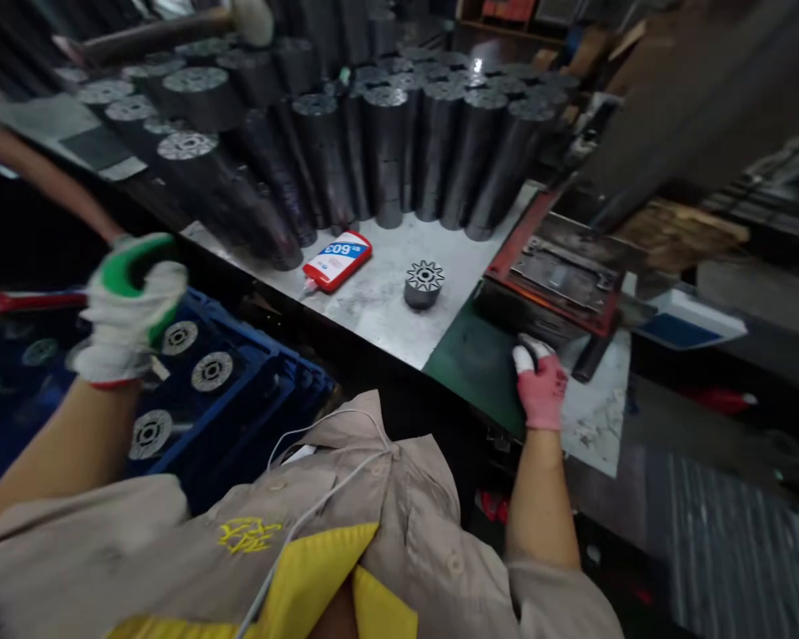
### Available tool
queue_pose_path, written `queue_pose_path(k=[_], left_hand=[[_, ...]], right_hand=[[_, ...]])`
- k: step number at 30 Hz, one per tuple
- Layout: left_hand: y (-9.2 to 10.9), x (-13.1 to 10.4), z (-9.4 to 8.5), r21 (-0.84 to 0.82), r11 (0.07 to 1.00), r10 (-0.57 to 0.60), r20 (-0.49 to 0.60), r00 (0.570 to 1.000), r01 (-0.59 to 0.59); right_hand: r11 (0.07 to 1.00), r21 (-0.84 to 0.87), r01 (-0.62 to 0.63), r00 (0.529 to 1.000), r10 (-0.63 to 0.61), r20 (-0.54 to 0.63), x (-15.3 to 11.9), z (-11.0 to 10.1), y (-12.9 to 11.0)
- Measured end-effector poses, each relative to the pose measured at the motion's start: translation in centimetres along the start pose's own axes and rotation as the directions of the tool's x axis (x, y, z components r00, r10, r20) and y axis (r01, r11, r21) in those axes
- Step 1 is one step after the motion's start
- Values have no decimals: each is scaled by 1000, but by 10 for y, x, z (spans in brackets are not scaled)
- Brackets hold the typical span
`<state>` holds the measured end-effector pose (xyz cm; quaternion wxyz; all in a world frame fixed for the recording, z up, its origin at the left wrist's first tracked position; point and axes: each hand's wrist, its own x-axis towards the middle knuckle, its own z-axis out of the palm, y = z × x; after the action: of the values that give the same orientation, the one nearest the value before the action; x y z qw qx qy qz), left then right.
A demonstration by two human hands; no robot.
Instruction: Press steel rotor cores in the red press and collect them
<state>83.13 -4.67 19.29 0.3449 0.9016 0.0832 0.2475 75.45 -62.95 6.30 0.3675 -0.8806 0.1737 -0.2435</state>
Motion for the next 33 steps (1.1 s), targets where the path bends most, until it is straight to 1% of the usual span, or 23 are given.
queue_pose_path(k=[1,2,3,4,5,6,7,8,9,11,13,15,17,19,21,22,23,24,26,28,29,31,33], left_hand=[[26,-7,26,-128,977,183,112,977,-168],[52,-14,54,-271,923,335,213,918,-274],[76,-21,84,-401,858,453,295,841,-322],[99,-28,116,-479,796,562,358,746,-370],[119,-32,146,-495,748,639,362,678,-441],[138,-35,176,-473,720,686,366,629,-509],[154,-37,202,-433,707,705,381,598,-558],[168,-37,226,-366,724,690,405,600,-585],[180,-37,245,-289,748,658,439,612,-598],[195,-36,271,-158,792,578,504,641,-590],[202,-37,281,-117,788,563,532,632,-604],[204,-44,281,-176,739,638,492,592,-650],[206,-59,278,-296,657,742,418,524,-694],[211,-80,279,-426,569,819,371,437,-704],[218,-103,285,-504,506,857,387,342,-700],[221,-114,290,-511,498,857,415,306,-701],[224,-123,296,-502,502,847,450,284,-704],[225,-130,301,-486,514,832,483,272,-707],[225,-139,309,-462,539,811,510,287,-704],[222,-142,312,-459,553,814,473,336,-695],[220,-142,311,-457,563,815,446,371,-689],[216,-142,308,-436,600,795,415,442,-670],[214,-143,305,-416,647,758,433,487,-639]], right_hand=[[1000,20,6,1000,-6,0,0,1,1],[999,40,10,1000,-10,1,-1,3,2],[998,60,13,1000,-13,4,-1,3,2],[997,78,15,1000,-15,7,-2,4,2],[995,96,16,1000,-17,10,-3,4,2],[994,111,17,1000,-19,14,-3,4,1],[992,122,20,1000,-22,16,-3,4,0],[991,131,23,1000,-25,16,-3,3,0],[990,138,27,999,-29,14,-3,3,-1],[989,144,35,999,-37,12,-3,4,-1],[989,146,39,999,-41,16,-4,5,-1],[989,141,41,999,-44,19,-4,6,0],[990,134,47,999,-50,20,-4,7,0],[991,122,48,998,-51,22,-4,8,0],[992,123,33,999,-38,34,-5,8,-1],[990,137,17,999,-23,40,-6,7,-2],[987,161,-6,999,0,41,-8,5,-4],[981,189,-33,999,26,39,-10,2,-8],[972,226,-56,998,52,26,-12,-9,-19],[983,186,16,1000,-15,-9,-9,-26,-36],[989,123,86,996,-83,-29,-4,-35,-46],[972,-76,220,973,-225,-55,14,-50,-66],[907,-318,275,956,-293,-9,42,-57,-80]])
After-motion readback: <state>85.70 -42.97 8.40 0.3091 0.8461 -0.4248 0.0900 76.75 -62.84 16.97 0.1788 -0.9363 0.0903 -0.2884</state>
